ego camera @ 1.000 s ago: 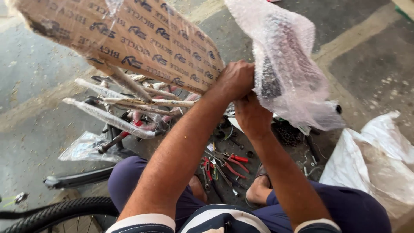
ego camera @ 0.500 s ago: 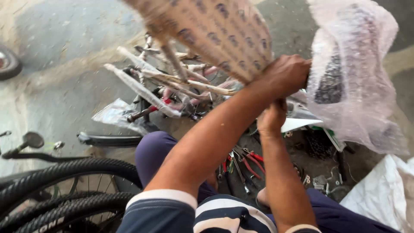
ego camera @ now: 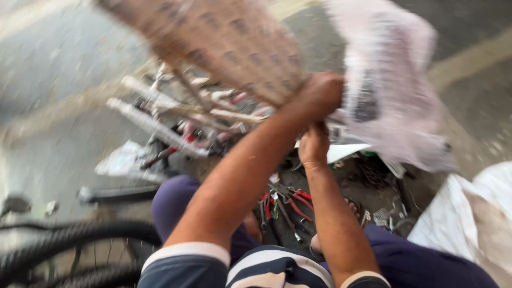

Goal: The person uses pliers to remove zip ties securing a bicycle frame wrapped in bubble wrap and cardboard. After cutting the ties, the person removes the protective packaging and begins handling the exposed frame and a cardboard insert.

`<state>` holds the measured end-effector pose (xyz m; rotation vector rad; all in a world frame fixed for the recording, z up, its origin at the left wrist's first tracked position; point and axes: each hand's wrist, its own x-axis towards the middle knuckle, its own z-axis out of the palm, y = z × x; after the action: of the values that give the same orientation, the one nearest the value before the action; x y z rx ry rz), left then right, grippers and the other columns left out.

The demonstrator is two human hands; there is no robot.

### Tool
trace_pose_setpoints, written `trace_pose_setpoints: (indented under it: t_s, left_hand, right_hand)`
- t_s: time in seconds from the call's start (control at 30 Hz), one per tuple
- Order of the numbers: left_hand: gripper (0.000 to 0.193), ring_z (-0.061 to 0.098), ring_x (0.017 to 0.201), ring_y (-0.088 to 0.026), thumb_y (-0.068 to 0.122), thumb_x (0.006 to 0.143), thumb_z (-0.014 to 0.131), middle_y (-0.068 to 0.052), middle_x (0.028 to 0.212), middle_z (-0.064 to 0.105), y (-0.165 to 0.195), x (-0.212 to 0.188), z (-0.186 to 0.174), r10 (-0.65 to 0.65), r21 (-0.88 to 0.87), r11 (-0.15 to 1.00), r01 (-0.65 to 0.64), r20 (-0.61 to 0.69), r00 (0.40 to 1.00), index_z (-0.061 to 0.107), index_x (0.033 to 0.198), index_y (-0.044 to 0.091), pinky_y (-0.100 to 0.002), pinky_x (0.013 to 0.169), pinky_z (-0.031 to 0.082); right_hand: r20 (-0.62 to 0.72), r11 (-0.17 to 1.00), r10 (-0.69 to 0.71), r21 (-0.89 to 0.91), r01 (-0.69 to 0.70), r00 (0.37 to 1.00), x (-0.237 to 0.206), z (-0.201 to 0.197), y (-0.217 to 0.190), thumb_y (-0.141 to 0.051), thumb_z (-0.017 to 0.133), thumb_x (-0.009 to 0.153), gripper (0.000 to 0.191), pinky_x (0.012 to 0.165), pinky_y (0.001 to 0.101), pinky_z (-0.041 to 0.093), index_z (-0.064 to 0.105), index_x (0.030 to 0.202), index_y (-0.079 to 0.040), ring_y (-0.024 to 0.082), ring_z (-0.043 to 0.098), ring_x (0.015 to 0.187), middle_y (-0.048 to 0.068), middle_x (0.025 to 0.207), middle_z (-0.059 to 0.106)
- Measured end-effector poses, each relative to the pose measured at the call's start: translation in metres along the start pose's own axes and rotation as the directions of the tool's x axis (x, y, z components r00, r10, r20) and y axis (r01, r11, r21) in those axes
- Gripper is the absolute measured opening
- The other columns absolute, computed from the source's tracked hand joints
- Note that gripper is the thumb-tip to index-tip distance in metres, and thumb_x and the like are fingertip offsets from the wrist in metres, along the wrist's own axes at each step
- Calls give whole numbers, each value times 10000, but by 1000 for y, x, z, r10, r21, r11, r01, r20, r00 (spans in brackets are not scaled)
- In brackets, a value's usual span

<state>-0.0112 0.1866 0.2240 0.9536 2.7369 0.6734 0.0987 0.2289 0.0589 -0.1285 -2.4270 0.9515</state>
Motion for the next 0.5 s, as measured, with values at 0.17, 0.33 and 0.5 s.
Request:
trace_pose_setpoints:
  t_s: [0.17,0.33,0.5]
  left_hand:
    - [205,714,947,-346,102,817,755,-159,1008,746,-21,-19,6,213,-74,972,-222,-109,971,753,1022,94,-450,794,582]
    - [257,714,967,-322,75,820,733,-140,1053,747,-20,-25,4,232,27,972,-233,26,972,753,1074,104,-428,807,591]
    - [252,712,982,-313,70,845,715,-130,1081,745,-12,-25,-1,190,104,975,-198,89,978,750,1091,107,-427,820,586]
  right_hand:
    - [-103,833,424,433,-343,900,-39,-33,26,-213,475,1089,273,876,342,528,636,1234,-47,226,657,960,117,1111,675]
    - [-525,734,672,565,-377,522,-23,-102,100,-200,492,1046,363,872,329,564,581,1360,-40,208,657,997,106,1206,610]
    - [-350,295,884,932,209,309,66,-152,115,-321,551,1058,324,901,278,532,657,1260,-91,141,651,981,14,1083,710]
